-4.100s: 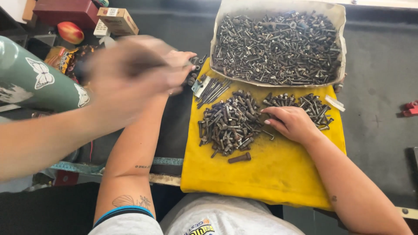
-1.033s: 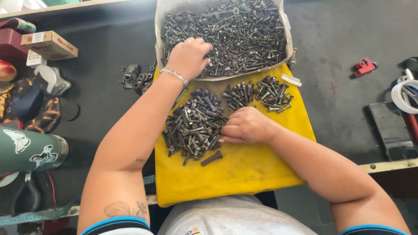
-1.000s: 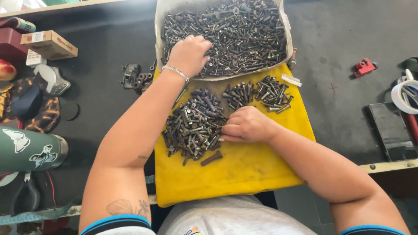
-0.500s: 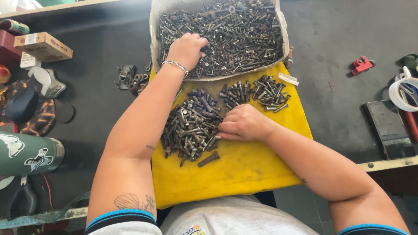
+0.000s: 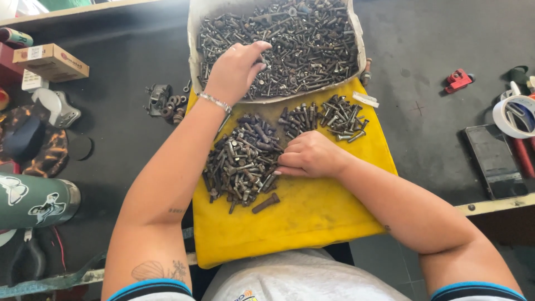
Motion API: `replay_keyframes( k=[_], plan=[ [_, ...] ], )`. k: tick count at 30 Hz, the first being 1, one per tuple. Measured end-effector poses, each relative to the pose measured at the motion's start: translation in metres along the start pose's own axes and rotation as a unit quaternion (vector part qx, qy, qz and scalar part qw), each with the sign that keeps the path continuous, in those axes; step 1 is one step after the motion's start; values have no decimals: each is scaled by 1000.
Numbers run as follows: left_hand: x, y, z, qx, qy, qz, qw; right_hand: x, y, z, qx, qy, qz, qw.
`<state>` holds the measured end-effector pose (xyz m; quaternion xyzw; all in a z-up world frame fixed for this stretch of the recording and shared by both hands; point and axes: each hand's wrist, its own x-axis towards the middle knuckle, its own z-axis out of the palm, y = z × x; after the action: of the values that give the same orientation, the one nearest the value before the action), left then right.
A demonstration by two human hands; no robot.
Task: Sorting through a large container of various screws, bolts, and small metal parts on a workbench.
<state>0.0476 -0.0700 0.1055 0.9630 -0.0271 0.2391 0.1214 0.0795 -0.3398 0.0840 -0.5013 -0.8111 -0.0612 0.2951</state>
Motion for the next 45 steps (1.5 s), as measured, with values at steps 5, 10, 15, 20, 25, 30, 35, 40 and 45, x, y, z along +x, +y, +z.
replay_keyframes(
  k=[5,10,15,20,25,30,35,40,45],
  plan=[
    [-33,25,-5,-88,74,67,991,-5,6,9,4,28,-8,1000],
    [-59,35,-8,-163,129,55,977,-11,9,18,4,51,-5,999],
    [-65,68,-23,-290,140,57,945,-21,21,22,-26,99,122,987],
    [-68,91,-27,-342,123,98,927,-28,29,18,-26,133,165,977],
    [-70,98,-24,-370,113,122,914,-31,29,22,12,183,144,972],
    [-69,95,-18,-363,97,132,917,-53,43,36,18,191,112,975],
    [-70,94,-11,-349,78,133,924,-46,41,31,27,190,97,977],
    [-71,96,-10,-346,60,141,926,-56,50,33,26,193,88,977],
    [-70,84,-18,-264,33,140,954,-47,49,0,-78,79,75,991]
  ],
)
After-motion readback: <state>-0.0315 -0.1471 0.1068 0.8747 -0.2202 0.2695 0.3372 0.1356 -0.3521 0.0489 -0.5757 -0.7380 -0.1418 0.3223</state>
